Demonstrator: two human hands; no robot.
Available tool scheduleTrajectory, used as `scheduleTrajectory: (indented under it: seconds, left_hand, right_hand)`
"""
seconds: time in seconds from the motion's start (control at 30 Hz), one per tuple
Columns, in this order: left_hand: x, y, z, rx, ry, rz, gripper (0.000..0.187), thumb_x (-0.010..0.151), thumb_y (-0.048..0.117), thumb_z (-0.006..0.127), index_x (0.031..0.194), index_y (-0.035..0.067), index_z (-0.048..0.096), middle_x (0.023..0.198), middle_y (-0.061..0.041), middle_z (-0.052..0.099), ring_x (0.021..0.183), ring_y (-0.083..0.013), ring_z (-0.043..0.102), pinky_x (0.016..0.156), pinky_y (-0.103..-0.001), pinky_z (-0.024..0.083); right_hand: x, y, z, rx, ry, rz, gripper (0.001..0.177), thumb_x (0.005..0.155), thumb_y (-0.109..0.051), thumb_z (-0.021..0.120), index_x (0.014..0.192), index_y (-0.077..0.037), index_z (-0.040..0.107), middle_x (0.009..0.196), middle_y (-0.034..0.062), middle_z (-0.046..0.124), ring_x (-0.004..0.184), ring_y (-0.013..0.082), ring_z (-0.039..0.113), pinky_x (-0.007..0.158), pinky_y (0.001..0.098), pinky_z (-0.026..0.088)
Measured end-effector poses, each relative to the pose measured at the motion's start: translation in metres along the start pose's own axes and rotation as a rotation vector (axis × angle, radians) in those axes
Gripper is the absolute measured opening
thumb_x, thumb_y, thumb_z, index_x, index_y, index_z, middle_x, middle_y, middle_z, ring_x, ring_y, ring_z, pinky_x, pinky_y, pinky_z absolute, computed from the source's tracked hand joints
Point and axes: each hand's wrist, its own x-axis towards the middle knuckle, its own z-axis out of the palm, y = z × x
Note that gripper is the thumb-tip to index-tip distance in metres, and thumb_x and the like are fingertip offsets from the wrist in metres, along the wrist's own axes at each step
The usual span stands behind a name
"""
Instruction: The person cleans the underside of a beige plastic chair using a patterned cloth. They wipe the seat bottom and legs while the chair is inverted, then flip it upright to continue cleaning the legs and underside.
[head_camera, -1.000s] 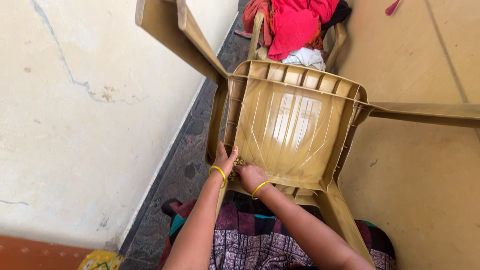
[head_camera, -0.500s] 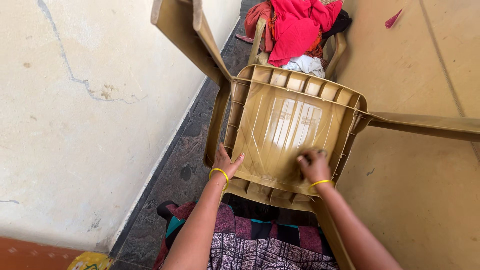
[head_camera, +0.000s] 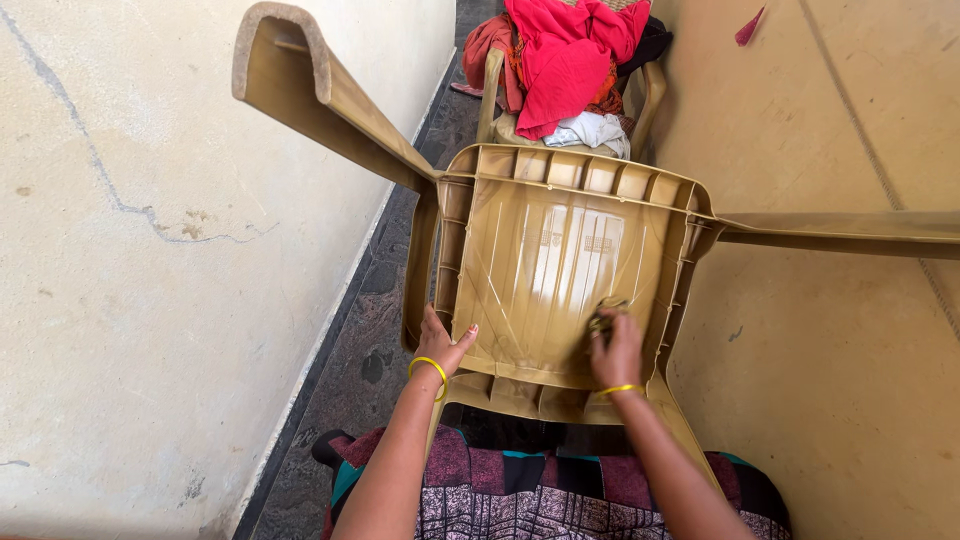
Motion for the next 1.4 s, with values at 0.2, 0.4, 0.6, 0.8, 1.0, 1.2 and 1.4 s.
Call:
scheduleTrajectory:
  seconds: [0.2,0.4,0.6,0.8,1.0,1.2,1.4]
  left_hand:
    - [0.004,-0.002,0.003,0.016,0.010,-0.002,0.121,0.084,0.070,0.063,0.159,0.001,-0.002,0.165,-0.023,0.018,0.150,-0.0391,0.030,0.118,-0.047,0.034]
    - [0.004,-0.009,0.005,-0.035,0.029,-0.011,0.114,0.086,0.076,0.051,0.161,0.005,0.004,0.163,-0.025,0.025,0.148,-0.0413,0.035,0.117,-0.048,0.036]
    - [0.003,-0.017,0.007,-0.130,0.034,0.004,0.111,0.086,0.080,0.041,0.162,0.007,0.006,0.164,-0.026,0.023,0.147,-0.0443,0.033,0.118,-0.047,0.034]
    - [0.010,-0.017,0.009,-0.079,0.026,0.007,0.116,0.085,0.082,0.042,0.161,0.005,0.002,0.165,-0.025,0.020,0.150,-0.0412,0.030,0.119,-0.046,0.033]
    - [0.008,-0.014,0.009,-0.054,0.020,-0.014,0.122,0.082,0.083,0.048,0.162,0.003,0.001,0.165,-0.027,0.019,0.152,-0.0401,0.027,0.120,-0.047,0.032]
    - [0.016,-0.025,0.021,-0.046,0.043,0.012,0.122,0.084,0.079,0.053,0.162,0.001,0.000,0.165,-0.032,0.016,0.154,-0.0431,0.018,0.124,-0.047,0.023]
    - [0.014,-0.021,0.017,-0.099,0.004,-0.013,0.121,0.086,0.080,0.052,0.163,0.003,-0.001,0.166,-0.031,0.014,0.155,-0.0433,0.017,0.123,-0.050,0.024]
  right_hand:
    - [0.062,0.024,0.014,-0.030,0.112,0.080,0.032,0.085,0.001,0.069,0.116,-0.007,0.066,0.120,0.0192,0.063,0.114,0.0407,0.059,0.100,0.0466,0.048]
    - [0.015,-0.082,0.088,0.032,-0.546,-0.515,0.038,0.086,-0.003,0.063,0.123,-0.010,0.068,0.111,0.0169,0.066,0.106,0.0361,0.061,0.094,0.0447,0.051]
    - [-0.005,-0.131,0.089,-0.327,-0.622,-0.791,0.039,0.082,-0.009,0.063,0.120,-0.015,0.069,0.122,0.0096,0.060,0.116,0.0303,0.054,0.097,0.0463,0.047]
    - [0.091,-0.090,0.040,-0.123,-0.229,-0.370,0.051,0.076,-0.002,0.069,0.126,-0.012,0.067,0.114,0.0158,0.060,0.108,0.0367,0.057,0.093,0.0434,0.050]
    - [0.122,-0.018,-0.020,-0.284,-0.020,0.145,0.055,0.088,-0.020,0.074,0.140,-0.018,0.058,0.137,0.0166,0.051,0.124,0.0389,0.050,0.102,0.0481,0.046]
    - [0.034,0.034,-0.017,-0.415,-0.088,-0.131,0.076,0.081,-0.023,0.075,0.149,-0.006,0.045,0.140,0.0256,0.046,0.120,0.0460,0.048,0.100,0.0505,0.044]
    - [-0.053,0.047,-0.019,-0.811,-0.451,-0.060,0.036,0.104,-0.047,0.059,0.109,-0.017,0.076,0.111,0.0137,0.071,0.115,0.0331,0.062,0.104,0.0429,0.049]
